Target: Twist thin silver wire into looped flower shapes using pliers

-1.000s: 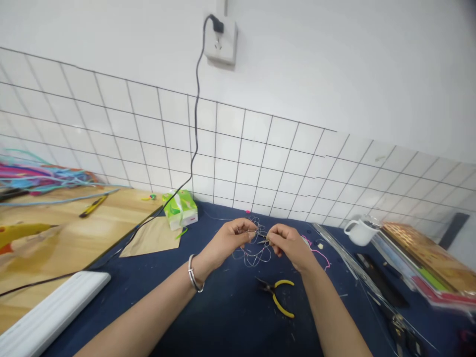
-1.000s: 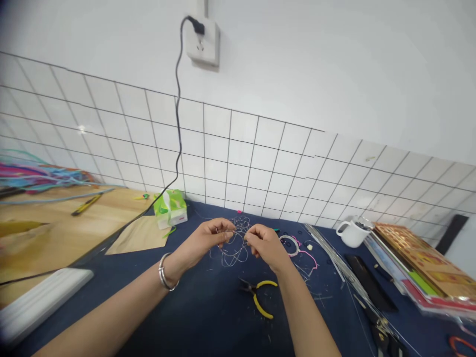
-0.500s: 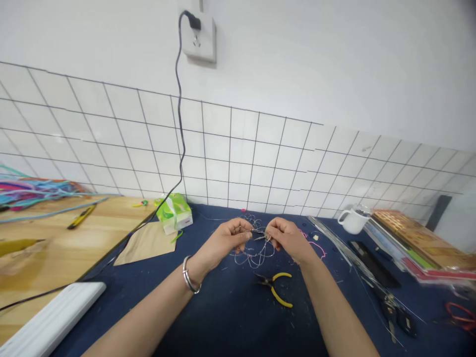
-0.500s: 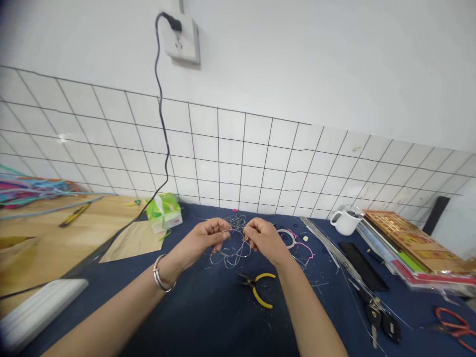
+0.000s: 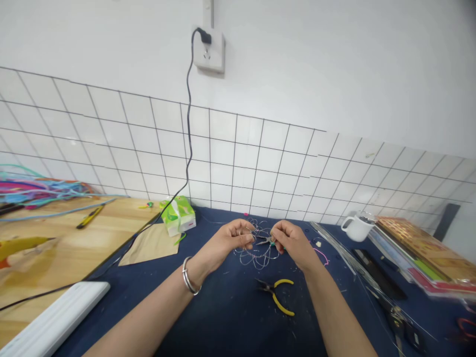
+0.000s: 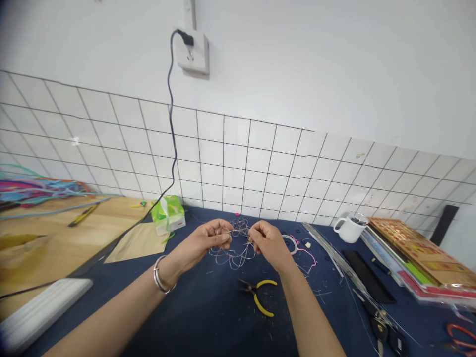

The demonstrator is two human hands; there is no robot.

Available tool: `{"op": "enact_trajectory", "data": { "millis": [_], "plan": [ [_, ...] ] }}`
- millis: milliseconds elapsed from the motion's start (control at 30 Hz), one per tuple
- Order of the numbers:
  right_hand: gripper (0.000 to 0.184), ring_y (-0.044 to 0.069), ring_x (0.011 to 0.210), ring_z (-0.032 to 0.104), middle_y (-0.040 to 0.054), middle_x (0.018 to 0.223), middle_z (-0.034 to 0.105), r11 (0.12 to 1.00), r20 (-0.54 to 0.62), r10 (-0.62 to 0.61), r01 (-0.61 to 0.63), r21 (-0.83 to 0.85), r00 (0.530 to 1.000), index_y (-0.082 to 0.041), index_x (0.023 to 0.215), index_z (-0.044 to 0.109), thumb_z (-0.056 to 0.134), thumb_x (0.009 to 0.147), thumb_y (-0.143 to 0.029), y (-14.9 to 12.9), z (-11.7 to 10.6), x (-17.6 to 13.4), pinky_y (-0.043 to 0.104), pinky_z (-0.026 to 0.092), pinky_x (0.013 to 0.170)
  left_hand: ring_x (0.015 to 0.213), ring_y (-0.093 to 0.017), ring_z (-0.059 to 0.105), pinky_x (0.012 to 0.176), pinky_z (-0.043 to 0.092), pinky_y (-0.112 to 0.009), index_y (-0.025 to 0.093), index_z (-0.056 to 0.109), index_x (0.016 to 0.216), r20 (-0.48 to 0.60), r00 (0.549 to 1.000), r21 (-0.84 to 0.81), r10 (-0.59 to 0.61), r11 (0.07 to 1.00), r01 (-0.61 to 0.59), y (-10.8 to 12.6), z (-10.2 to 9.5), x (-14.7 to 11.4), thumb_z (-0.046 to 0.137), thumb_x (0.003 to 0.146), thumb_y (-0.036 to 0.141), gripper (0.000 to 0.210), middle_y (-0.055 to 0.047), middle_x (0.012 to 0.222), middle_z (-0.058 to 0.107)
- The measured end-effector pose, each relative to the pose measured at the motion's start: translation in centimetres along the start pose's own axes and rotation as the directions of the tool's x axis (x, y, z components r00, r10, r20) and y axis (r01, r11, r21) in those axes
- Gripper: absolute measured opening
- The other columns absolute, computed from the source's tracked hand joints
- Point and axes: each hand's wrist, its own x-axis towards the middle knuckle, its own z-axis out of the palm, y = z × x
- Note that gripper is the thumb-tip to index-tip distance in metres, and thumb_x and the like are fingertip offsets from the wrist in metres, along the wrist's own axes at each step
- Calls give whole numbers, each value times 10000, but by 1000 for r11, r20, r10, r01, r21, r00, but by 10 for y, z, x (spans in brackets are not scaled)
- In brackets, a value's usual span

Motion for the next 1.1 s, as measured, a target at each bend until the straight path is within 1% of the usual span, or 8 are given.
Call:
{"op": "enact_trajectory", "data": {
  "millis": [100, 167, 367, 467, 533, 800, 967, 1100],
  "plan": [
    [195, 81, 490, 471, -34, 607, 519, 1000, 8, 3, -3, -3, 1000, -193, 762, 526, 454, 829, -361, -1, -1, 0, 205, 400, 481, 704, -138, 595, 643, 436, -264, 167, 542, 979, -2, 1000, 6, -5, 1000, 5, 0, -1, 1, 601, 789, 268, 223, -57, 875, 624],
    [191, 83, 498, 481, -31, 616, 527, 1000, 22, 7, -6, -8, 1000, -193, 766, 530, 458, 827, -359, -3, -2, -1, 206, 403, 483, 723, -142, 596, 650, 438, -265, 165, 554, 960, -15, 1000, 20, 5, 1000, -4, 0, -1, 1, 599, 790, 269, 205, -65, 899, 627],
    [162, 88, 524, 501, -24, 649, 552, 999, 65, 12, -10, -34, 998, -196, 787, 539, 468, 824, -337, -6, -3, -2, 206, 408, 489, 744, -151, 595, 647, 439, -254, 167, 587, 937, -76, 995, 101, 64, 993, -57, 1, 1, 0, 590, 787, 246, 169, -40, 810, 626],
    [146, 87, 536, 502, -17, 677, 568, 998, 83, 15, -10, -68, 996, -196, 797, 549, 469, 820, -316, -7, -3, -2, 205, 406, 498, 738, -145, 594, 657, 441, -253, 173, 592, 964, -111, 987, 161, 113, 982, -95, 4, 3, -1, 580, 791, 229, 182, -35, 814, 629],
    [139, 88, 539, 501, -19, 658, 561, 996, 92, 16, -7, -94, 996, -195, 796, 555, 471, 816, -305, -7, -3, -2, 206, 405, 505, 734, -141, 596, 670, 445, -256, 175, 591, 984, -119, 984, 189, 131, 976, -107, 7, 4, -3, 573, 796, 224, 195, -35, 825, 631],
    [126, 89, 520, 486, -30, 593, 525, 995, 85, 12, -4, -97, 996, -189, 752, 544, 479, 803, -284, -6, -3, -4, 202, 392, 496, 729, -155, 603, 676, 461, -269, 170, 597, 1009, -154, 972, 231, 178, 963, -140, 8, 7, -5, 575, 790, 229, 228, -36, 761, 640],
    [137, 86, 500, 476, -32, 591, 529, 997, 76, 12, -5, -81, 997, -191, 755, 542, 470, 809, -294, -6, -3, -4, 204, 395, 486, 733, -156, 596, 687, 459, -274, 168, 602, 1016, -141, 972, 217, 189, 964, -156, 6, 7, -5, 576, 789, 226, 236, -38, 752, 646],
    [153, 82, 497, 475, -23, 633, 548, 998, 71, 10, -5, -58, 997, -192, 798, 547, 461, 821, -317, -6, -3, -4, 207, 402, 487, 714, -157, 593, 659, 455, -267, 169, 609, 1010, -163, 968, 234, 189, 961, -148, 8, 8, -5, 580, 787, 232, 234, -38, 734, 647]
  ]
}}
